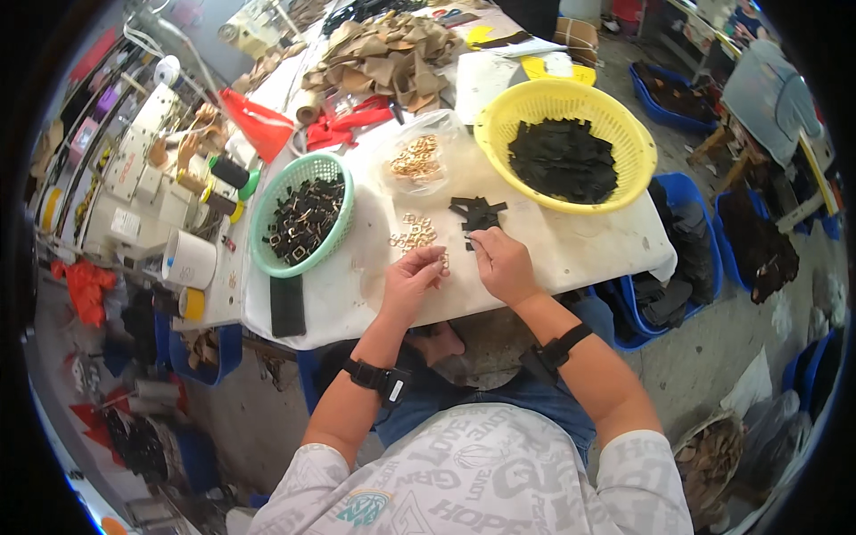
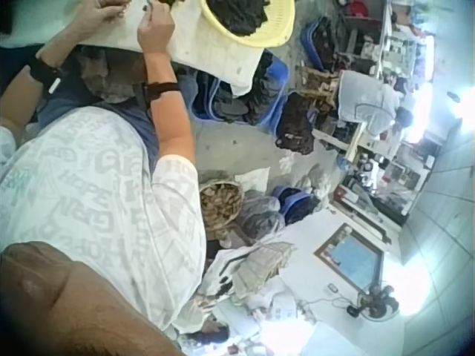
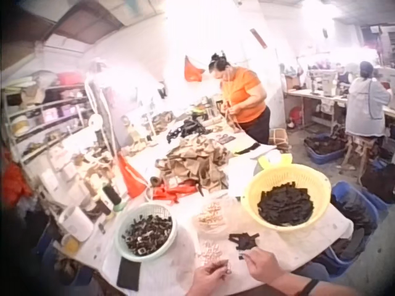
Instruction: Manually attaching buckles and small hardware to shoe components.
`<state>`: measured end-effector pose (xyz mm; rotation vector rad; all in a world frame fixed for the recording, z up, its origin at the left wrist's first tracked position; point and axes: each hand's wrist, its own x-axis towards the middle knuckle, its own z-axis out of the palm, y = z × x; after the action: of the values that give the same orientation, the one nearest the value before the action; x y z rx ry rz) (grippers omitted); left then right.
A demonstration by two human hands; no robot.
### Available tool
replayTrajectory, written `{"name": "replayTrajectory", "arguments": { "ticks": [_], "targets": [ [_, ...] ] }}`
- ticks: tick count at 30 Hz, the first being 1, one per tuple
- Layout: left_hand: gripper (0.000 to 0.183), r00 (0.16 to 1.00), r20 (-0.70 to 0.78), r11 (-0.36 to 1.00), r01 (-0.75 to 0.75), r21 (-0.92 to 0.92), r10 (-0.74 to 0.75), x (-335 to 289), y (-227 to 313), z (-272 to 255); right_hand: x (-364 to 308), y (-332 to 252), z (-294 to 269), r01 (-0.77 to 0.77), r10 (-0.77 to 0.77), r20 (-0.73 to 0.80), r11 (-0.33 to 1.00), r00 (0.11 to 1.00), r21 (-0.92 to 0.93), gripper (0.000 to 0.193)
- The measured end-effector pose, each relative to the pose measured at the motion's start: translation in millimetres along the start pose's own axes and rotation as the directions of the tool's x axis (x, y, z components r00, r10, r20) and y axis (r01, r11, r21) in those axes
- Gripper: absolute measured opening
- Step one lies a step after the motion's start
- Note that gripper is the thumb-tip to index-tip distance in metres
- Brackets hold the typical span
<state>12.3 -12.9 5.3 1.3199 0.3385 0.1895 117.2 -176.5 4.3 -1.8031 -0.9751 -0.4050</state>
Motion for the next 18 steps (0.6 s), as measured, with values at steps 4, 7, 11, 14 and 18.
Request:
{"name": "replayTrajectory", "arguments": {
  "ticks": [4, 7, 11, 14, 18],
  "targets": [
    [0.029, 1.0, 0.005, 0.997, -0.016, -0.071, 0.016, 4, -4, -1, -6, -13, 21, -0.405, 0.382, 0.141, 0.82, 0.913, 0.404, 0.015],
    [0.029, 0.999, 0.021, 0.989, -0.04, -0.144, 0.043, 1, -6, -5, -8, -21, 22, -0.558, 0.525, 0.225, 0.649, 0.821, 0.517, 0.012],
    [0.022, 0.999, 0.038, 0.993, -0.015, -0.116, 0.02, -2, -7, -5, -15, -4, 12, -0.651, 0.532, 0.381, 0.552, 0.756, 0.52, 0.013],
    [0.017, 0.999, 0.039, 0.994, -0.012, -0.109, 0.017, -4, -4, -4, -17, -5, 12, -0.627, 0.47, 0.416, 0.609, 0.779, 0.486, 0.013],
    [0.014, 0.997, 0.071, 0.996, -0.033, -0.087, 0.04, -5, -5, -7, -17, -12, 13, -0.586, 0.409, 0.431, 0.665, 0.804, 0.463, 0.012]
  ]
}}
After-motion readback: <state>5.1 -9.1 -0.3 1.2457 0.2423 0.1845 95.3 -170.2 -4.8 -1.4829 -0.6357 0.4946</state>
